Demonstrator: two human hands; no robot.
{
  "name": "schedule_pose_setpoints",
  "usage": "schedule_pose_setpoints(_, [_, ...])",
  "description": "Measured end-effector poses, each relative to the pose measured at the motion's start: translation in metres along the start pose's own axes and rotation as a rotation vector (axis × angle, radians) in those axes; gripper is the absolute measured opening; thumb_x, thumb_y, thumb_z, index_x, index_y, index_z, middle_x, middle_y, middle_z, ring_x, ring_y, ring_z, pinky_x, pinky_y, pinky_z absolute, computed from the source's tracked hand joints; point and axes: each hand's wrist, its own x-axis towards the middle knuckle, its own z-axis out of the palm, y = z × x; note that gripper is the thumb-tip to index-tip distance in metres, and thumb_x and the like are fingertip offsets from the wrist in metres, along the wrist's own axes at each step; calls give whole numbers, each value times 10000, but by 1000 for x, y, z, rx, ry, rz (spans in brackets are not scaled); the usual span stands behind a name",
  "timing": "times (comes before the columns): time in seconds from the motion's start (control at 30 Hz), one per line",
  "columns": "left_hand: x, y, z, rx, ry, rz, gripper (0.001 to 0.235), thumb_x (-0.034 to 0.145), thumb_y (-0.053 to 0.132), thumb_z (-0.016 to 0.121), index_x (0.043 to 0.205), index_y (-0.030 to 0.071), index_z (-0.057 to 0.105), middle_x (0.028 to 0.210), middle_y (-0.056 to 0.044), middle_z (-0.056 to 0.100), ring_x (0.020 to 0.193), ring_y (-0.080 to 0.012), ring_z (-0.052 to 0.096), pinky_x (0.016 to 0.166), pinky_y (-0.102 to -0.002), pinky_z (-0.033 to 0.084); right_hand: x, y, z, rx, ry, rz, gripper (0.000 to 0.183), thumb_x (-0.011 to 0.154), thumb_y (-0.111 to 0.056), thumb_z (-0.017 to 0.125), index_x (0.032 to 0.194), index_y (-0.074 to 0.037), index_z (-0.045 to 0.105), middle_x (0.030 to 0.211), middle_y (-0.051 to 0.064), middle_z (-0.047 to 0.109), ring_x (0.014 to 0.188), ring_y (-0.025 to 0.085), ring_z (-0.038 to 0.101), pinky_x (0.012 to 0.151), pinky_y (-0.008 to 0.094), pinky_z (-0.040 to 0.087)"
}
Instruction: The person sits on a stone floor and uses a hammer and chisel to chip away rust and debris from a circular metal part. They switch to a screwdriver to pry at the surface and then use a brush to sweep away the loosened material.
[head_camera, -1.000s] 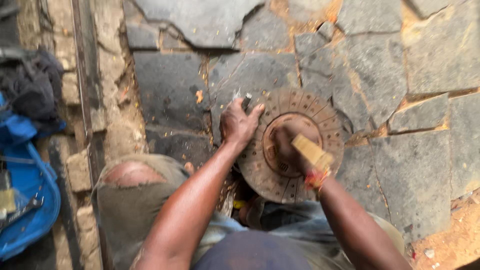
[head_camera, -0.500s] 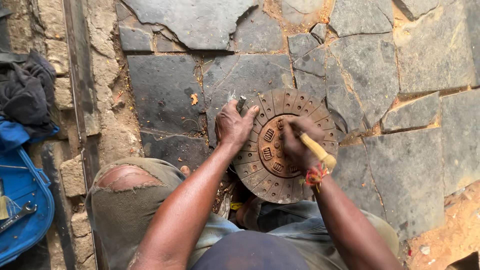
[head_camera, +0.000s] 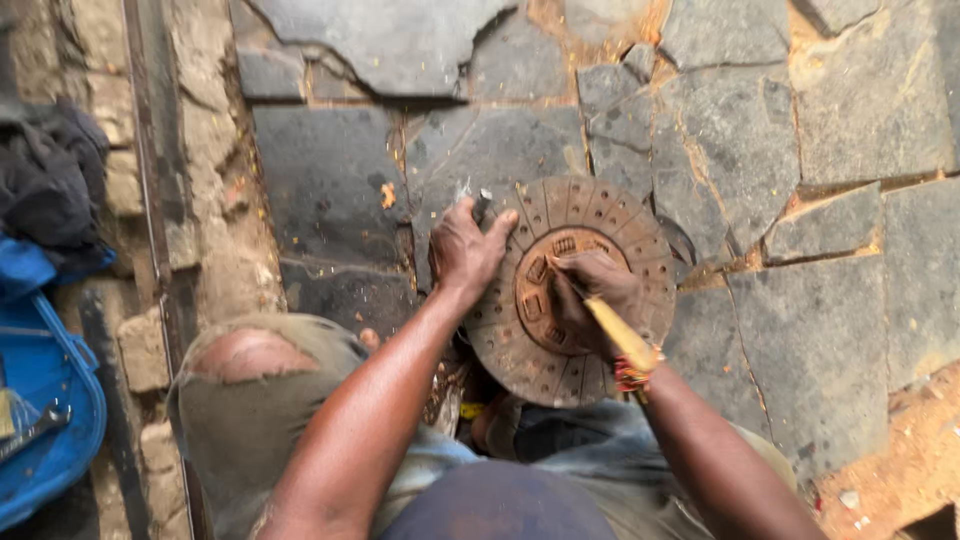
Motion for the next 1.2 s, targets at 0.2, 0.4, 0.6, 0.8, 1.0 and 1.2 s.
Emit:
schedule_pose_setpoints(0.2, [-4, 16, -14, -26, -95, -127, 383, 840, 460, 777, 920, 116, 630, 725, -65, 656, 624, -197, 588, 576, -422, 496, -5, -5, -6, -40, -62, -91, 50, 908, -44, 721, 955, -33, 709, 869, 131, 702, 792, 230, 699, 699, 338, 558])
schedule_pose_setpoints(0.4, [-1, 3, -1, -24, -35, 2, 377, 833, 442, 805, 882, 87, 686, 747, -57, 665, 661, -177, 613, 569, -397, 504, -16, -1, -10, -59, -25, -3, 48, 926, -73, 713, 951, -33, 707, 879, 146, 692, 817, 267, 691, 730, 365, 554])
schedule_pose_setpoints(0.6, [-4, -14, 8, 0, 77, 105, 433, 813, 429, 823, 982, 49, 702, 839, -131, 706, 708, -209, 659, 635, -418, 531, -28, 10, -12, -205, 98, 328, 77, 985, -99, 716, 956, -34, 747, 812, 135, 691, 720, 233, 673, 660, 357, 528])
schedule_pose_setpoints(0.8, [5, 2, -4, -31, -15, 55, 411, 852, 429, 791, 961, 45, 692, 770, -74, 699, 645, -173, 633, 577, -387, 527, -31, -6, 12, -113, 224, 174, 56, 943, -83, 712, 902, -47, 702, 780, 94, 679, 675, 206, 658, 626, 334, 518])
schedule_pose_setpoints(1.0, [2, 13, -12, -12, -80, -60, 366, 885, 423, 763, 949, 74, 671, 687, -36, 641, 589, -172, 581, 547, -402, 504, -28, 23, -3, -234, 209, 104, 229, 957, -27, 674, 754, -61, 575, 701, 87, 568, 632, 204, 544, 606, 341, 456])
schedule_pose_setpoints(1.2, [1, 16, -12, 6, -9, 23, 353, 835, 425, 794, 906, 102, 670, 731, -22, 655, 648, -169, 611, 598, -406, 498, -40, 23, 13, -22, 189, -72, 165, 898, -19, 675, 759, -68, 601, 673, 75, 564, 614, 191, 560, 565, 342, 447])
